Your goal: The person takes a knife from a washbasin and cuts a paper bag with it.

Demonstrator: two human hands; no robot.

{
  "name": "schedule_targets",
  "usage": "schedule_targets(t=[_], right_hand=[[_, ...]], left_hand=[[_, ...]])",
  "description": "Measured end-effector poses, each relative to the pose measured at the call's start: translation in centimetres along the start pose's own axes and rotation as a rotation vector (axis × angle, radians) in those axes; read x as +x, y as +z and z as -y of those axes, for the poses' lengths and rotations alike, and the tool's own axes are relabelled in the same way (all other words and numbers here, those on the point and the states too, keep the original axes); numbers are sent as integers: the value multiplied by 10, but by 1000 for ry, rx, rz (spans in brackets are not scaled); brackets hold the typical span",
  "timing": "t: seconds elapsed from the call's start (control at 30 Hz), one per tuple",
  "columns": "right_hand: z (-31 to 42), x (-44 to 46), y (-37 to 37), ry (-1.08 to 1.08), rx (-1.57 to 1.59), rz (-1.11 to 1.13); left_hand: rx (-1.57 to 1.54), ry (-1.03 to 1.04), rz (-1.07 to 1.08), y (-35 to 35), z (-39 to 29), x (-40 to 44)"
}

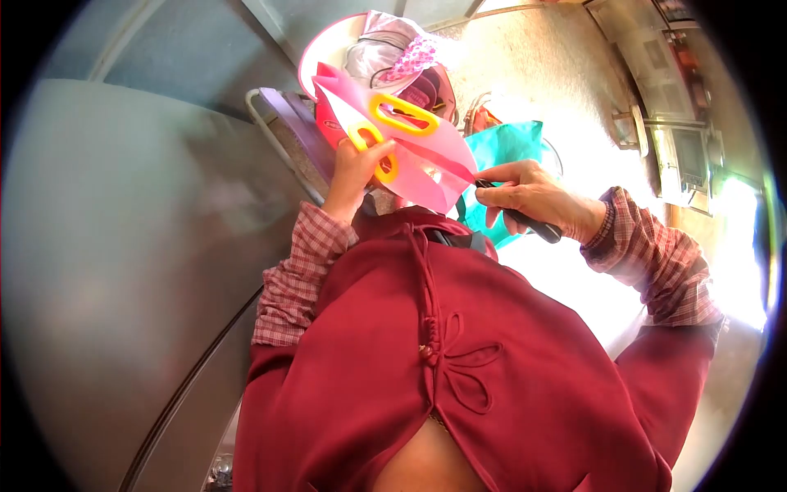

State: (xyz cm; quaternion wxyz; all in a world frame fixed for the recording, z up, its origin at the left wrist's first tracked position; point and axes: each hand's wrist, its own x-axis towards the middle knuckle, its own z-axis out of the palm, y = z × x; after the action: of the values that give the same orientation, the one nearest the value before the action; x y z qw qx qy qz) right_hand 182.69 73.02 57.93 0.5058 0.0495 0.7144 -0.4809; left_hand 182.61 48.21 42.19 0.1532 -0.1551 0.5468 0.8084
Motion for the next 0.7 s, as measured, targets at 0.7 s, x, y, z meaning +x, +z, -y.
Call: schedule_targets(t=[0.7], right_hand=[[28, 21, 13, 179, 46, -8]], left_hand=[[88, -59, -14, -11, 7, -13]])
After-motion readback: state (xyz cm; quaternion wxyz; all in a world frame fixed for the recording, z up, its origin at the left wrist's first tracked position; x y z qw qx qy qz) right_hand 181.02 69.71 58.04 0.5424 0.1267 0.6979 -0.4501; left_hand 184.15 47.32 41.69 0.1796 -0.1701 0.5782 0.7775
